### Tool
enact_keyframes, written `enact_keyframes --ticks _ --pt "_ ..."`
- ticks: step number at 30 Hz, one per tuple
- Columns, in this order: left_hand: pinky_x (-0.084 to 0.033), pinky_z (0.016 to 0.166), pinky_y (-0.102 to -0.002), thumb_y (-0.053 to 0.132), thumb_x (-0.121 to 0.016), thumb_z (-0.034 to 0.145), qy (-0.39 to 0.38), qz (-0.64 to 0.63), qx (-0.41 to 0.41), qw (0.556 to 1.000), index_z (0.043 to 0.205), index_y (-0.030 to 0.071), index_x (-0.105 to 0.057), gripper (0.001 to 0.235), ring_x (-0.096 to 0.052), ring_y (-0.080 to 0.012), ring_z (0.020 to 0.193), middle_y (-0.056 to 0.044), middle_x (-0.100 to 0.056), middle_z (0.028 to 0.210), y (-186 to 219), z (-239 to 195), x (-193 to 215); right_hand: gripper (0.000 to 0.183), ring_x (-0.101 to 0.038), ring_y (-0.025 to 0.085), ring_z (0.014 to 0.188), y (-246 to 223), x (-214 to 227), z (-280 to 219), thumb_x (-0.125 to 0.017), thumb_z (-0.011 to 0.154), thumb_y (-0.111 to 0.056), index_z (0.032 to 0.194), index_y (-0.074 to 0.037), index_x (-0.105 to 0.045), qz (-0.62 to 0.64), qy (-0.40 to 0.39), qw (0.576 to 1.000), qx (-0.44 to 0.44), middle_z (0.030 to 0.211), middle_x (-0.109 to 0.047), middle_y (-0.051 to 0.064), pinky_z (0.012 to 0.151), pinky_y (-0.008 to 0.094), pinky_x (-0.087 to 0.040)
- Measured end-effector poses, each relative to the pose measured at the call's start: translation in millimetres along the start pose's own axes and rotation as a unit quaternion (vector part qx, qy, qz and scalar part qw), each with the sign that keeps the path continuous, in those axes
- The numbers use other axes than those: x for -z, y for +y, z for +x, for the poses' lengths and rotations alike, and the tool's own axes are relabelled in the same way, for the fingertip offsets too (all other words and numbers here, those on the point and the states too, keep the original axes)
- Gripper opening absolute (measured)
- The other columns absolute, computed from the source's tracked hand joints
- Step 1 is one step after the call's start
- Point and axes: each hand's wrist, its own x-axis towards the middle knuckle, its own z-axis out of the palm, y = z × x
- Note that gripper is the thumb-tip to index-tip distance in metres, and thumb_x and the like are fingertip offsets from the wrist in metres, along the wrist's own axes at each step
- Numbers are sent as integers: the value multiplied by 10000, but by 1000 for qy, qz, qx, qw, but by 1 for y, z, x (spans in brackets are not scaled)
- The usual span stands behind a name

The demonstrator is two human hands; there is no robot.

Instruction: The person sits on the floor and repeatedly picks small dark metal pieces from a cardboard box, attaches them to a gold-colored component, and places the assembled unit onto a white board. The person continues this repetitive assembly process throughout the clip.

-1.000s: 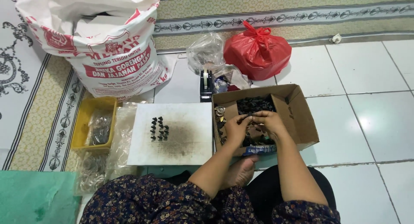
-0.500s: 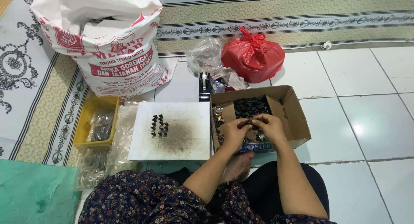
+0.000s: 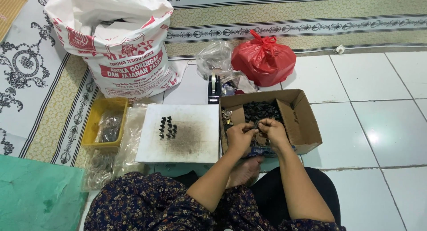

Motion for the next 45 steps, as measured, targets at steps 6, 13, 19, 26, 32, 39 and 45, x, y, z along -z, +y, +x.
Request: enact_keyframes --ticks 6,13,19,26,32,39,45 --pt "-603 575 -316 92 -796 878 -3 -27 50 998 1056 -58 -757 237 -746 -199 676 -229 -765 894 14 -16 19 187 -658 254 741 20 1 27 -639 940 -135 1094 -98 -739 8 57 998 -15 829 -673 127 517 336 -519" --pt "-665 712 -368 89 -758 946 -7 -237 132 963 1170 -115 -712 307 -752 -329 917 -319 -712 1094 -14 -28 51 155 -648 249 876 -29 -37 -35 -780 863 -15 1018 -19 -780 -3 13 992 128 921 -697 151 731 395 -583" --pt "-675 771 -316 100 -774 938 21 -297 151 943 1194 -114 -687 345 -744 -268 919 -248 -708 1083 -30 -37 72 102 -598 189 919 -26 -76 -53 -808 855 -47 953 -23 -786 -69 -43 975 206 889 -622 106 772 325 -561" --pt "-669 755 -315 98 -771 950 33 -309 135 941 1174 -114 -705 315 -744 -239 877 -236 -728 1043 -74 -30 86 65 -595 209 923 -13 -91 -53 -800 837 -22 897 -46 -793 -126 -69 952 270 864 -570 87 849 354 -492" --pt "-671 727 -363 27 -749 941 43 -284 119 951 1116 -124 -724 232 -757 -275 840 -281 -736 993 -68 -42 104 93 -542 229 832 -15 -102 -69 -772 838 -27 839 -120 -763 -241 -58 870 426 805 -534 27 880 347 -430" --pt "-677 723 -326 42 -766 925 28 -267 143 953 1132 -115 -723 263 -769 -255 823 -260 -751 1011 -93 -43 118 129 -665 246 815 -23 -109 -81 -812 783 1 912 -4 -800 -121 -171 975 69 830 -732 184 729 440 -552" --pt "-686 725 -325 25 -741 930 24 -277 152 948 1153 -116 -711 266 -772 -252 826 -257 -754 1013 -101 -44 120 212 -697 257 831 -16 -107 -77 -854 805 -34 985 55 -785 -46 -197 978 -55 897 -735 233 703 381 -611"
